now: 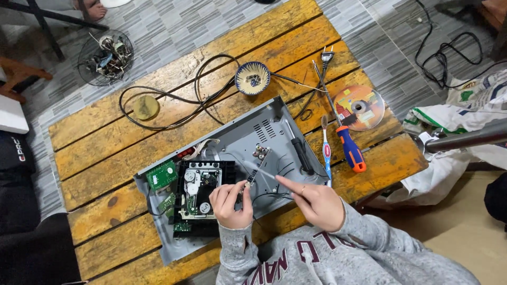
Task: Cleaning and inspecting a circuit board inside an electronic device using a toothbrush and a probe
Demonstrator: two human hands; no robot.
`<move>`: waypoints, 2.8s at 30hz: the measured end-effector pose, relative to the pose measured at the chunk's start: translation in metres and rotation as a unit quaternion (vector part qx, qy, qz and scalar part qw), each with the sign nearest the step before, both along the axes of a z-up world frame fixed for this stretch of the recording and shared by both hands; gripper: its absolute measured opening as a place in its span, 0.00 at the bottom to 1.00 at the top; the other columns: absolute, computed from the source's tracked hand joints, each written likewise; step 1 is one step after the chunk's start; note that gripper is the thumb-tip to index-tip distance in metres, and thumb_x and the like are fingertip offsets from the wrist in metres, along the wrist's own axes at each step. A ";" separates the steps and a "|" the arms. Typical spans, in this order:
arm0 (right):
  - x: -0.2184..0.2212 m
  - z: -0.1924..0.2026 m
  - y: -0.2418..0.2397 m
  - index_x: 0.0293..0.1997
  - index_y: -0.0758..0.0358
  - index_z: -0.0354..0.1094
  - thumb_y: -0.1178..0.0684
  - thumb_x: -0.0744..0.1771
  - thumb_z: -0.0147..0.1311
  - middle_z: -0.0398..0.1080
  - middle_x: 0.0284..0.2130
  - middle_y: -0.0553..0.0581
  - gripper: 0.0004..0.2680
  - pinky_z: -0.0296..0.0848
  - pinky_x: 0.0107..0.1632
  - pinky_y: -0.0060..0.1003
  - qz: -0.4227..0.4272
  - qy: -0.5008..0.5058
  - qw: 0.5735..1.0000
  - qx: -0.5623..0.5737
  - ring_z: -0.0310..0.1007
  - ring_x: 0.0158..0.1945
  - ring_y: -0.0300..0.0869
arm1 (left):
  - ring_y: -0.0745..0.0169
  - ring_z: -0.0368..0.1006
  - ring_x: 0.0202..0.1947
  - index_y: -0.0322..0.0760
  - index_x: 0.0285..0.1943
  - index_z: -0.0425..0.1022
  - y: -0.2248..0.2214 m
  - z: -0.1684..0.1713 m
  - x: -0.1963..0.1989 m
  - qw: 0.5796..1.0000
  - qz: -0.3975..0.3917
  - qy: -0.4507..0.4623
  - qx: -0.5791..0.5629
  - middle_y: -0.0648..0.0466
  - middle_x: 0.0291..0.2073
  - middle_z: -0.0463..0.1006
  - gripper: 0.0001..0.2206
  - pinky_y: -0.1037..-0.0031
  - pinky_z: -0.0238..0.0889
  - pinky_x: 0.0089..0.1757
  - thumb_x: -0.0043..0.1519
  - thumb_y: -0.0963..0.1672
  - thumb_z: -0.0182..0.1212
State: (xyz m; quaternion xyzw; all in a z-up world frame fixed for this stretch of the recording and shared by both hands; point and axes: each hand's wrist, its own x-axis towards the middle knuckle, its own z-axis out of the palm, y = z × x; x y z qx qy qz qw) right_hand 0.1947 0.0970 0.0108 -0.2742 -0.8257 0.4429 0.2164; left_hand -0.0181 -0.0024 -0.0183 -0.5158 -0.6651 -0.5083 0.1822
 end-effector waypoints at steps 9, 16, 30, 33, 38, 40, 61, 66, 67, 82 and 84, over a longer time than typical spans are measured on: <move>-0.001 0.027 -0.008 0.62 0.57 0.69 0.59 0.66 0.48 0.78 0.47 0.62 0.16 0.79 0.43 0.48 0.014 -0.012 1.000 0.006 0.78 0.47 0.56 | 0.62 0.70 0.28 0.44 0.36 0.84 -0.001 -0.001 0.003 1.000 0.002 0.001 -0.002 0.62 0.24 0.72 0.03 0.71 0.64 0.44 0.55 0.43 0.71; 0.006 -0.032 -0.002 0.70 0.51 0.60 0.58 0.67 0.45 0.74 0.52 0.60 0.21 0.76 0.47 0.50 -0.073 -0.082 0.992 0.068 0.77 0.47 0.54 | 0.58 0.70 0.29 0.42 0.37 0.84 -0.004 0.000 -0.001 1.000 0.011 -0.008 -0.026 0.59 0.24 0.72 0.03 0.67 0.64 0.44 0.56 0.41 0.70; -0.011 0.007 0.002 0.70 0.63 0.62 0.65 0.68 0.43 0.71 0.56 0.65 0.19 0.73 0.52 0.48 -0.010 -0.013 0.998 0.059 0.72 0.54 0.57 | 0.59 0.70 0.32 0.44 0.39 0.83 -0.007 -0.014 -0.011 1.000 0.010 -0.021 -0.013 0.62 0.27 0.72 0.03 0.66 0.61 0.45 0.58 0.44 0.67; -0.007 0.004 -0.008 0.68 0.65 0.64 0.65 0.67 0.45 0.72 0.54 0.68 0.19 0.73 0.51 0.49 0.000 -0.022 0.998 0.053 0.72 0.55 0.59 | 0.59 0.69 0.30 0.44 0.39 0.83 -0.007 -0.018 -0.015 0.999 -0.004 -0.034 -0.010 0.62 0.25 0.71 0.04 0.67 0.63 0.43 0.58 0.44 0.67; -0.007 0.003 -0.007 0.68 0.68 0.62 0.68 0.67 0.42 0.70 0.55 0.72 0.19 0.71 0.54 0.52 -0.011 0.000 1.000 0.024 0.69 0.57 0.62 | 0.60 0.69 0.28 0.43 0.39 0.83 -0.006 -0.019 -0.015 0.999 -0.010 -0.045 0.000 0.61 0.26 0.71 0.03 0.69 0.63 0.42 0.59 0.43 0.67; -0.006 -0.004 -0.007 0.68 0.69 0.62 0.68 0.67 0.42 0.70 0.55 0.74 0.20 0.71 0.52 0.54 -0.011 -0.002 0.999 0.031 0.69 0.55 0.65 | 0.61 0.69 0.28 0.43 0.39 0.83 -0.004 -0.017 -0.016 0.999 -0.013 -0.049 0.003 0.62 0.26 0.71 0.03 0.69 0.63 0.42 0.59 0.43 0.67; -0.006 -0.010 -0.009 0.65 0.69 0.66 0.65 0.68 0.46 0.72 0.53 0.71 0.16 0.73 0.52 0.49 0.013 0.023 0.998 0.058 0.72 0.54 0.60 | 0.60 0.70 0.27 0.43 0.39 0.84 -0.006 -0.011 -0.016 0.998 -0.011 -0.060 -0.001 0.61 0.25 0.72 0.04 0.68 0.63 0.42 0.57 0.43 0.69; -0.003 -0.016 -0.007 0.61 0.66 0.70 0.65 0.66 0.49 0.74 0.50 0.69 0.16 0.75 0.50 0.51 0.037 0.023 0.998 0.040 0.74 0.51 0.60 | 0.61 0.69 0.27 0.44 0.40 0.84 -0.006 -0.016 -0.017 0.999 -0.013 -0.047 0.001 0.62 0.25 0.71 0.04 0.69 0.63 0.42 0.57 0.43 0.69; 0.002 -0.022 -0.005 0.61 0.66 0.70 0.65 0.66 0.49 0.74 0.50 0.69 0.16 0.75 0.50 0.51 0.038 0.023 0.998 0.041 0.74 0.51 0.60 | 0.61 0.69 0.27 0.44 0.40 0.84 -0.005 -0.015 -0.017 0.999 -0.013 -0.047 0.001 0.62 0.25 0.71 0.04 0.69 0.63 0.42 0.57 0.43 0.69; -0.003 -0.008 -0.008 0.60 0.60 0.71 0.61 0.66 0.49 0.76 0.50 0.64 0.16 0.77 0.48 0.46 0.021 0.046 0.998 0.031 0.77 0.49 0.55 | 0.60 0.69 0.28 0.42 0.38 0.84 0.002 -0.002 -0.011 0.999 -0.039 -0.034 0.015 0.60 0.25 0.72 0.04 0.69 0.63 0.44 0.59 0.44 0.69; -0.002 -0.008 -0.007 0.61 0.60 0.70 0.60 0.66 0.48 0.77 0.48 0.63 0.16 0.77 0.47 0.45 0.015 0.071 0.997 0.021 0.78 0.48 0.55 | 0.58 0.69 0.26 0.41 0.37 0.85 0.003 -0.003 -0.010 0.999 -0.025 -0.037 0.012 0.58 0.25 0.74 0.04 0.68 0.64 0.43 0.56 0.42 0.71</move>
